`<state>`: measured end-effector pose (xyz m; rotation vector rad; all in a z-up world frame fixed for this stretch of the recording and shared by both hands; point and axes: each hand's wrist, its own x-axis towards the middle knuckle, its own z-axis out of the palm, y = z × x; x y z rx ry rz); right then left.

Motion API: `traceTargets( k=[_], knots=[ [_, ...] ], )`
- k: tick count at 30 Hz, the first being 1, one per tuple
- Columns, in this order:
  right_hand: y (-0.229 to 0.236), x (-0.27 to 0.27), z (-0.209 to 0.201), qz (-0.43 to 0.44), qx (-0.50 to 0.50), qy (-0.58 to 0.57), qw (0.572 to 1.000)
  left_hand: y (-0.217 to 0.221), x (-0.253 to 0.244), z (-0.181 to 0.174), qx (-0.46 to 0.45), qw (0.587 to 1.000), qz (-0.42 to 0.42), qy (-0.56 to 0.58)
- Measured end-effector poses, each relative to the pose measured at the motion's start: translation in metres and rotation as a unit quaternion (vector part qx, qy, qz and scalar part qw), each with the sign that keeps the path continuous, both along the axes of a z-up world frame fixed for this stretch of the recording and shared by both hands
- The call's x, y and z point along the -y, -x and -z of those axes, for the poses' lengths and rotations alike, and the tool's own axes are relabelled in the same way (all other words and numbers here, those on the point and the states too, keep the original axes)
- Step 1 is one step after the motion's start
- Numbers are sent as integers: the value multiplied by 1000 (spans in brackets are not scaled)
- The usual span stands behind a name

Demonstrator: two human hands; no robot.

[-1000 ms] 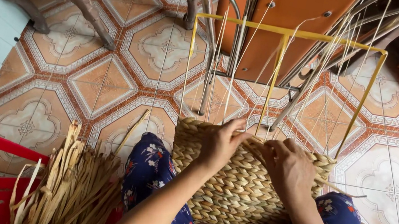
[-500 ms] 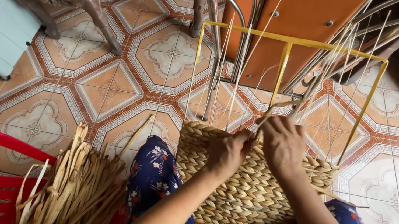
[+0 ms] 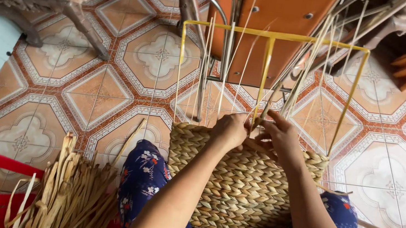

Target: The recorder is weaving a mat by hand using dried plant fibers over a yellow frame.

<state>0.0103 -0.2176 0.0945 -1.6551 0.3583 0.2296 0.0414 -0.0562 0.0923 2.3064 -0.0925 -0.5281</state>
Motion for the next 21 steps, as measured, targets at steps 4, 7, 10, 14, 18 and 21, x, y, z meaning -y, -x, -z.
traceTargets(
  k=[4, 7, 10, 14, 18, 21],
  knots=[
    [3, 2, 3, 39, 89, -70, 993, -4, 3, 27, 37, 999, 7, -36],
    [31, 6, -1, 64, 193, -38, 978, 4, -3, 34, 13, 1000, 14, -24],
    [61, 16, -8, 113, 58, -24, 992, 10, -15, 47, -13, 998, 8, 55],
    [78, 39, 35, 119, 78, -77, 987, 31, -27, 62, 126, 946, -32, 296],
    [85, 53, 41, 60, 178, 22, 982, 56, -39, 71, 344, 910, -55, 223],
    [103, 41, 12, -58, 49, 214, 974, 64, -32, 25, 233, 949, 150, 147]
  ],
)
